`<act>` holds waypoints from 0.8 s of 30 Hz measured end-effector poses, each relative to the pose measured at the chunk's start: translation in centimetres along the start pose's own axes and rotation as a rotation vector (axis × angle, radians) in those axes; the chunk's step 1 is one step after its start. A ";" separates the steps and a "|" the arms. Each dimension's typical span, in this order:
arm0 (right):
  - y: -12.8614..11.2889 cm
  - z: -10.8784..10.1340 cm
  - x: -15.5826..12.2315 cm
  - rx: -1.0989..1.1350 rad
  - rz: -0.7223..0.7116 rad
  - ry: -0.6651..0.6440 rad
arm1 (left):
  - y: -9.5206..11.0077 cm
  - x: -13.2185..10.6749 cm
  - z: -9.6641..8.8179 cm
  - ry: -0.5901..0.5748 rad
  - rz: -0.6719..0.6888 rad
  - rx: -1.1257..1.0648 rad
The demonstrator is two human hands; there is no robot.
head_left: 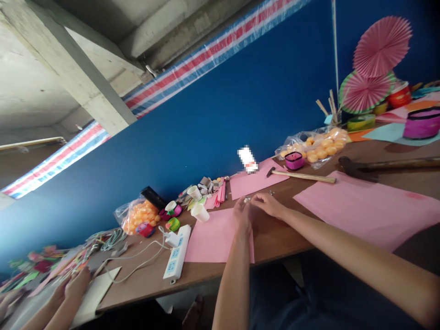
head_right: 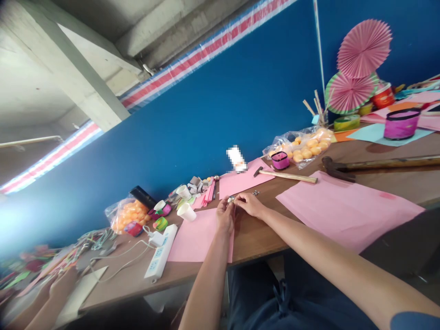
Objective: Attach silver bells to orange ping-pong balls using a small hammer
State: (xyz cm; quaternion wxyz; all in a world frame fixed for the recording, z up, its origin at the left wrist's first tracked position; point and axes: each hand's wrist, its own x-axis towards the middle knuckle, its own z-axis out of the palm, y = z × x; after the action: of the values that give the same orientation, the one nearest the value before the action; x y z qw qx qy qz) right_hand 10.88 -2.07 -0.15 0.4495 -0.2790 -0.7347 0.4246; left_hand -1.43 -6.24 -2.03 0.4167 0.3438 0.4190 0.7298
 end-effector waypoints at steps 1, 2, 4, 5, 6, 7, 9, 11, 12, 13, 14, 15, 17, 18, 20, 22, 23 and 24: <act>-0.1 0.0 0.0 0.001 0.004 -0.002 | 0.0 0.0 0.0 -0.001 0.004 0.007; -0.1 0.0 0.0 0.002 0.010 -0.004 | -0.1 0.0 -0.1 -0.001 0.009 0.016; -0.2 0.0 0.0 0.002 0.025 -0.003 | -0.3 0.1 -0.1 0.006 0.019 0.038; -0.2 -0.1 0.1 0.002 0.034 0.000 | -0.4 0.1 -0.2 0.011 0.024 0.050; -0.2 -0.1 0.1 0.002 0.043 0.005 | -0.5 0.2 -0.2 0.015 0.028 0.061; -0.2 -0.1 0.1 0.001 0.051 0.010 | -0.6 0.2 -0.2 0.019 0.032 0.072; -0.1 -0.1 0.1 0.005 0.065 0.019 | -0.6 0.2 -0.2 0.022 0.037 0.090; -0.2 -0.1 0.1 0.015 0.076 0.025 | -0.6 0.2 -0.2 0.023 0.043 0.107; -0.2 -0.1 0.0 0.023 0.081 0.028 | -0.5 0.2 -0.2 0.024 0.046 0.115; -0.2 -0.1 0.0 0.030 0.085 0.033 | -0.5 0.2 -0.1 0.025 0.048 0.122; -0.1 -0.1 0.0 0.037 0.090 0.041 | -0.4 0.1 -0.1 0.026 0.051 0.128; -0.1 -0.1 0.0 0.044 0.095 0.050 | -0.4 0.1 -0.1 0.028 0.053 0.134; -0.1 0.0 0.0 0.064 0.105 0.067 | -0.3 0.1 0.0 0.031 0.057 0.143; -0.1 0.0 0.1 0.079 0.109 0.070 | -0.3 0.1 0.0 0.032 0.058 0.146; -0.1 0.1 0.1 0.115 0.113 0.060 | -0.3 0.1 0.1 0.034 0.061 0.149; -0.2 0.2 0.2 0.150 0.113 0.035 | -0.3 0.1 0.2 0.037 0.061 0.149; -0.3 0.2 0.2 0.163 0.113 0.022 | -0.2 0.0 0.2 0.040 0.059 0.148; -0.4 0.2 0.1 0.173 0.113 0.012 | -0.2 0.0 0.2 0.044 0.055 0.146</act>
State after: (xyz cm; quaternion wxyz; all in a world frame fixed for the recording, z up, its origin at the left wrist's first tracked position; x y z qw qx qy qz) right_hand 10.66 -2.21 0.21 0.4515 -0.2830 -0.6757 0.5094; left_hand -1.22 -6.09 -2.12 0.3608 0.3684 0.4706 0.7160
